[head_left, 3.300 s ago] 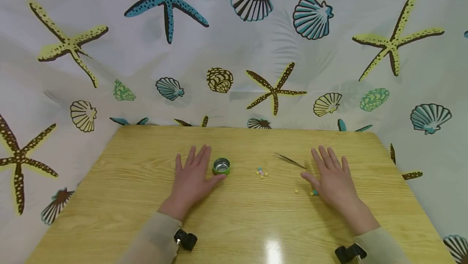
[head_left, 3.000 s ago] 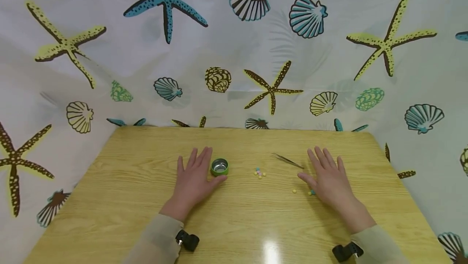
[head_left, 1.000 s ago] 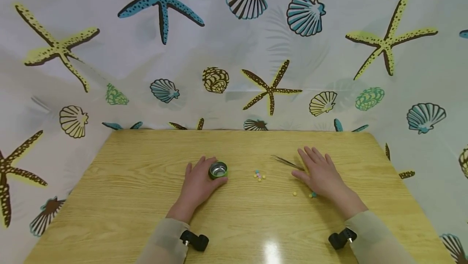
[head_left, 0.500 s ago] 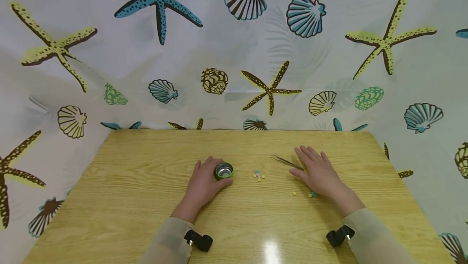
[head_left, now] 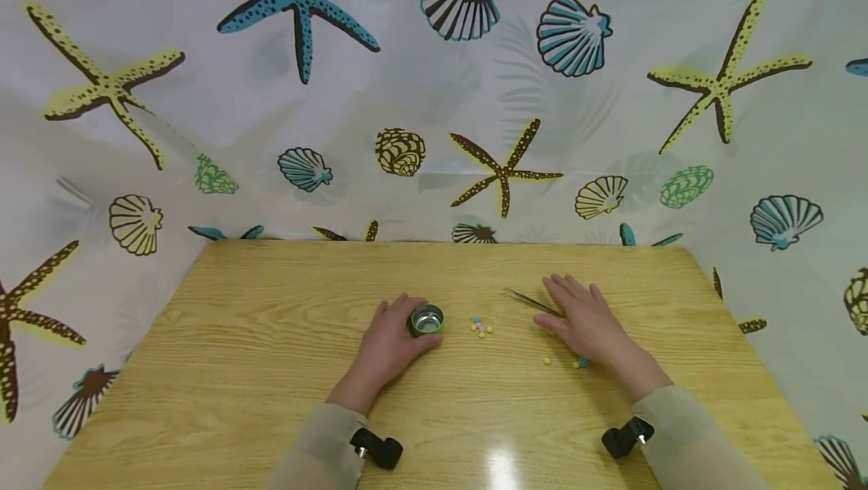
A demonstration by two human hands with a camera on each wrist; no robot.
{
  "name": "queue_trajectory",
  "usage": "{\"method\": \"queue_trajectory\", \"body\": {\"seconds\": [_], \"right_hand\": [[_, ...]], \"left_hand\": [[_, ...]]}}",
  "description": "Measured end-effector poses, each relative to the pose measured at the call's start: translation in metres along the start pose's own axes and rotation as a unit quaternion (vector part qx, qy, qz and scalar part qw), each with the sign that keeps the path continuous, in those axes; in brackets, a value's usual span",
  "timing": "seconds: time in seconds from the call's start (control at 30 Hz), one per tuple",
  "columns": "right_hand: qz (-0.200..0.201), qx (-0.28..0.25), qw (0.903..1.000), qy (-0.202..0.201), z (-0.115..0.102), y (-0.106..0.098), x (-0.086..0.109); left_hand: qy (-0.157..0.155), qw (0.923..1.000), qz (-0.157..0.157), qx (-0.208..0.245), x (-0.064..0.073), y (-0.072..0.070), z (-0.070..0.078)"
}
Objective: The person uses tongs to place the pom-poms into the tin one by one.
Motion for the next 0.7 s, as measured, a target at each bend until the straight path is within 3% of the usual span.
{"method": "queue_trajectory", "body": {"seconds": [0.47,0.7], "right_hand": [[-0.011,-0.004,0.9999,0.006,-0.0044,0.0040,-0.0011],[-0.013,-0.008,0.9998,0.009,-0.0053,0.0064,-0.0024]], "left_hand": [[-0.003,0.9999,-0.002,0.012,-0.0001,0.0060,0.0037],[0.013,0.9999,-0.005,0.003,0.0016,0.0070,0.0062]]}}
Point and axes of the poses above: each hand's wrist, its own x-axis away from the middle knuckle, its own y-axis out of the palm, z = x × y, the point moved 4 cm from there along -x, towards the middle knuckle, and after that the axes turned 13 degrees about y, right-handed, at the moved point
